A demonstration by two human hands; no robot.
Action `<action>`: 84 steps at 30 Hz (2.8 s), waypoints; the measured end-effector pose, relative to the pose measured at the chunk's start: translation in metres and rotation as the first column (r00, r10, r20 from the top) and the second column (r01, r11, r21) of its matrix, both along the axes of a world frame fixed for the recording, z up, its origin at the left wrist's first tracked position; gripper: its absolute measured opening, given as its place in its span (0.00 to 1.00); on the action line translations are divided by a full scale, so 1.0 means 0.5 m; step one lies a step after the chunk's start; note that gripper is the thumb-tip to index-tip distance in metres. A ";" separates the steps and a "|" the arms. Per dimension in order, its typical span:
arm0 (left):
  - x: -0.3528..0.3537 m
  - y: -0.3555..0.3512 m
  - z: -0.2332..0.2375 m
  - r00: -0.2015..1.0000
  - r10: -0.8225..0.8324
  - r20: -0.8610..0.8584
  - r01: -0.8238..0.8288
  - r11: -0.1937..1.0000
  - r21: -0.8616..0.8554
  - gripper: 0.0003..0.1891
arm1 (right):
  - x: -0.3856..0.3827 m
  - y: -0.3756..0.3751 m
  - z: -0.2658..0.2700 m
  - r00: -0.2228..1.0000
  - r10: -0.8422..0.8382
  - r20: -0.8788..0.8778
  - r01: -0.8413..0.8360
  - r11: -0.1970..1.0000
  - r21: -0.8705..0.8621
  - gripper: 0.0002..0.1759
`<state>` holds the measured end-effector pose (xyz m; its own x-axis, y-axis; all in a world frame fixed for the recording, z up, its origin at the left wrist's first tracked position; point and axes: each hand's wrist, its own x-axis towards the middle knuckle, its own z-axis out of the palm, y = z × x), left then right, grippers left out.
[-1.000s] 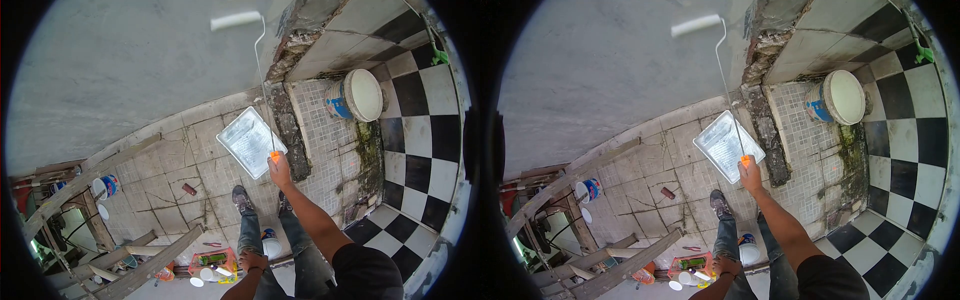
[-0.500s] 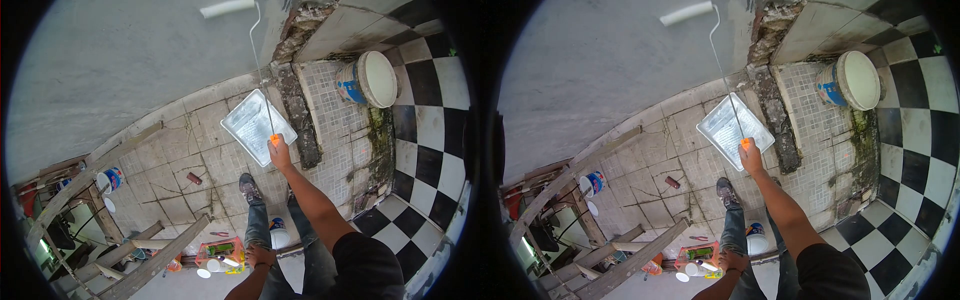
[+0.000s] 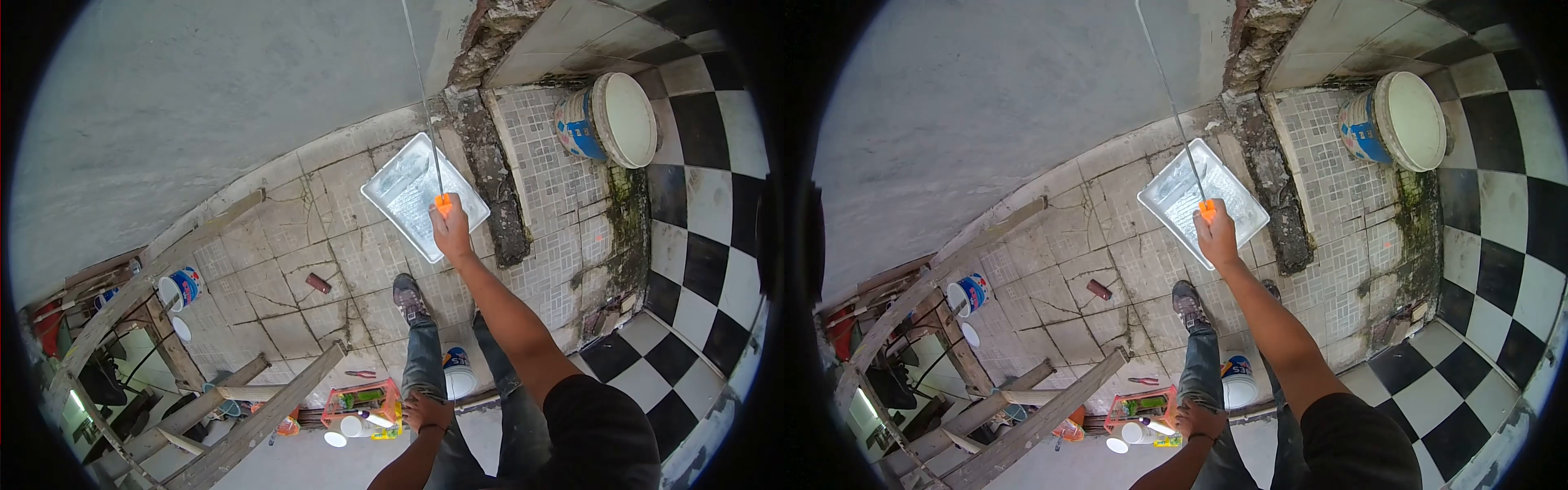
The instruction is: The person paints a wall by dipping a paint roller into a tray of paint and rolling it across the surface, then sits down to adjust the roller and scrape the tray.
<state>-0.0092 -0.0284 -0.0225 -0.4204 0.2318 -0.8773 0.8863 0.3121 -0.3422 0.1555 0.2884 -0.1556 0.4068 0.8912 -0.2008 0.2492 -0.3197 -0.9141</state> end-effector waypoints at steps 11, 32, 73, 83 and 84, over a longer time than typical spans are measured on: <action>0.000 0.002 0.005 1.000 0.002 0.008 -0.002 1.000 -0.022 0.57 | 0.019 -0.123 -0.098 0.998 0.043 0.042 -0.036 0.985 -0.170 0.14; -0.007 0.007 0.008 0.999 -0.029 -0.022 0.030 0.999 0.016 0.54 | 0.026 -0.164 -0.201 0.966 0.210 0.153 -0.089 0.820 -0.565 0.23; -0.341 0.155 0.074 0.855 -0.018 0.519 -0.126 0.962 0.242 0.42 | 0.127 -0.246 0.985 0.991 0.128 0.027 -0.112 0.936 -0.333 0.15; -0.391 0.198 0.188 0.853 0.105 0.511 -0.312 0.888 0.339 0.36 | 0.117 -0.280 0.922 0.910 -0.016 0.415 -0.018 0.997 0.077 0.16; -0.397 0.192 0.194 0.834 0.144 0.533 -0.346 0.888 0.302 0.36 | 0.116 -0.284 0.902 0.913 -0.011 0.408 -0.019 0.997 0.069 0.16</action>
<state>-0.2075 0.0677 0.0745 -0.0538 0.5281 -0.8475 0.7782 0.5540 0.2958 0.2133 0.1466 0.2956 0.4360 0.8988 0.0446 0.6060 -0.2566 -0.7529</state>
